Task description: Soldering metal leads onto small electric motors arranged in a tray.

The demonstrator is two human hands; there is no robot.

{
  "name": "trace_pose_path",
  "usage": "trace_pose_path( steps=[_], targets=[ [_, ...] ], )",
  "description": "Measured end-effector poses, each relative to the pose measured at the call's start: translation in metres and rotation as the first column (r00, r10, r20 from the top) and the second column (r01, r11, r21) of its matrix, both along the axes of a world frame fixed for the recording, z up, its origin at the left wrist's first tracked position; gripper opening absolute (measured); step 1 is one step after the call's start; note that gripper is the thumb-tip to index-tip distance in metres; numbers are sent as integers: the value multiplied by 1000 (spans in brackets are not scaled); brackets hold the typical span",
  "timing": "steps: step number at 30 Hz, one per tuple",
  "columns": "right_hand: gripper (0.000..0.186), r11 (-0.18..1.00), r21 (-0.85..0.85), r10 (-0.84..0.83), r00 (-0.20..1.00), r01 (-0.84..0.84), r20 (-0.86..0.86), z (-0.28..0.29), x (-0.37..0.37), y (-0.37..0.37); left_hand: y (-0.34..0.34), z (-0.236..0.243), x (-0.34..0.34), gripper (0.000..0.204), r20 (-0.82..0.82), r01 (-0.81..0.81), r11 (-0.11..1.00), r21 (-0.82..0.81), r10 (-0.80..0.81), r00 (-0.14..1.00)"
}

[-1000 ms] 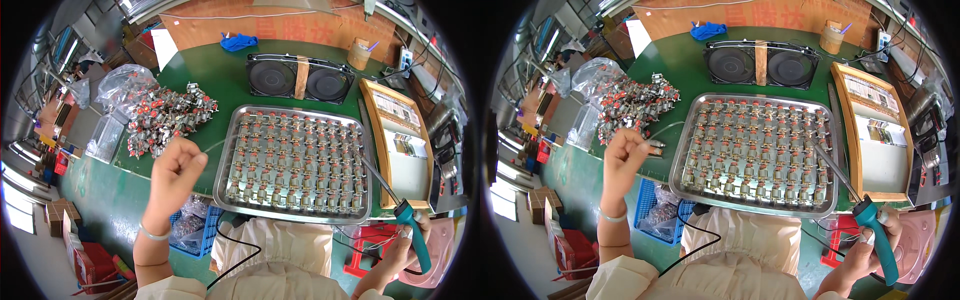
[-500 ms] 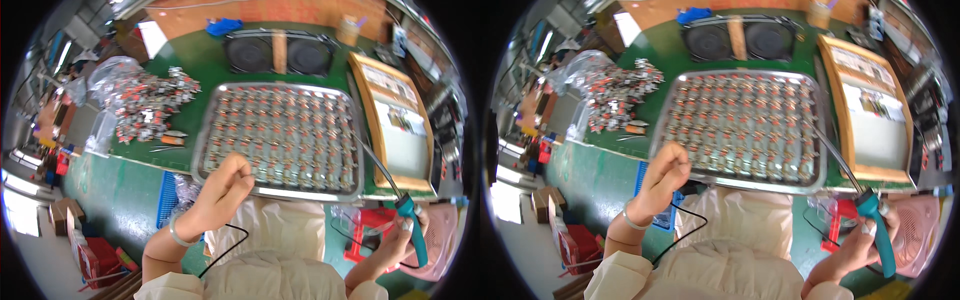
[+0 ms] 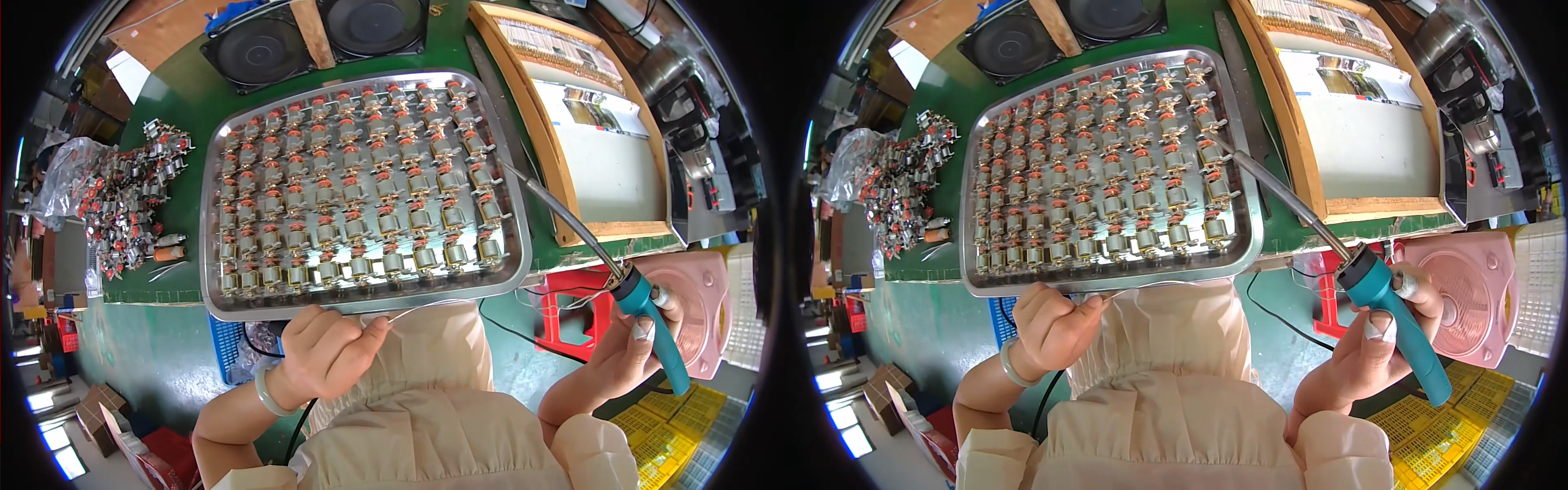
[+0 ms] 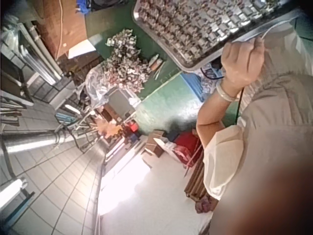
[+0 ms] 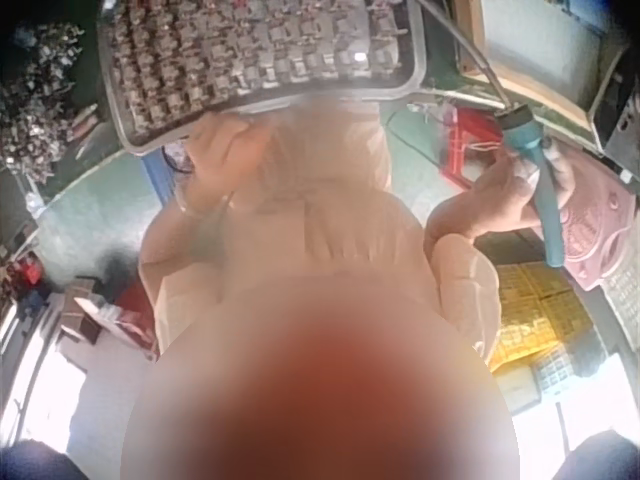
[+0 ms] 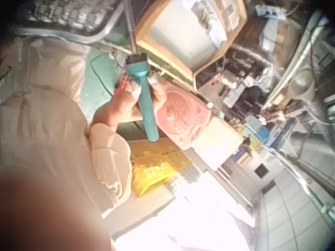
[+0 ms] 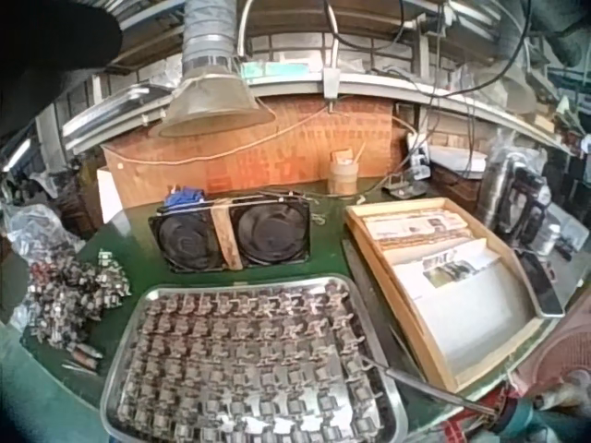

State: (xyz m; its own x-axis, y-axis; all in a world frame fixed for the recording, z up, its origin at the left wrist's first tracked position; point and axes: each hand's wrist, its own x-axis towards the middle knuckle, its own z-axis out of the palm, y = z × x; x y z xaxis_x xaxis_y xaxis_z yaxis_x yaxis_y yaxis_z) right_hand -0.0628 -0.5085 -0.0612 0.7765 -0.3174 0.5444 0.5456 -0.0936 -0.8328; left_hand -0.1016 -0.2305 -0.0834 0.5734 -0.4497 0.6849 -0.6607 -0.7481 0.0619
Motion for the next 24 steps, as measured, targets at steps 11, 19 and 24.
trace_pose_path(
  steps=[11,19,24],
  targets=[
    [31,999,43,16,1000,-15,-7,-1,9,-5,-5,16,12,16,-301,-141,919,-368,25,953],
    [26,994,38,102,995,-101,-17,3,10,-27,-15,22,26,18,-389,-357,862,-360,210,897],
    [24,983,106,149,989,-150,18,1,16,-27,-23,16,31,21,-304,-309,895,-322,211,929]
  ],
)
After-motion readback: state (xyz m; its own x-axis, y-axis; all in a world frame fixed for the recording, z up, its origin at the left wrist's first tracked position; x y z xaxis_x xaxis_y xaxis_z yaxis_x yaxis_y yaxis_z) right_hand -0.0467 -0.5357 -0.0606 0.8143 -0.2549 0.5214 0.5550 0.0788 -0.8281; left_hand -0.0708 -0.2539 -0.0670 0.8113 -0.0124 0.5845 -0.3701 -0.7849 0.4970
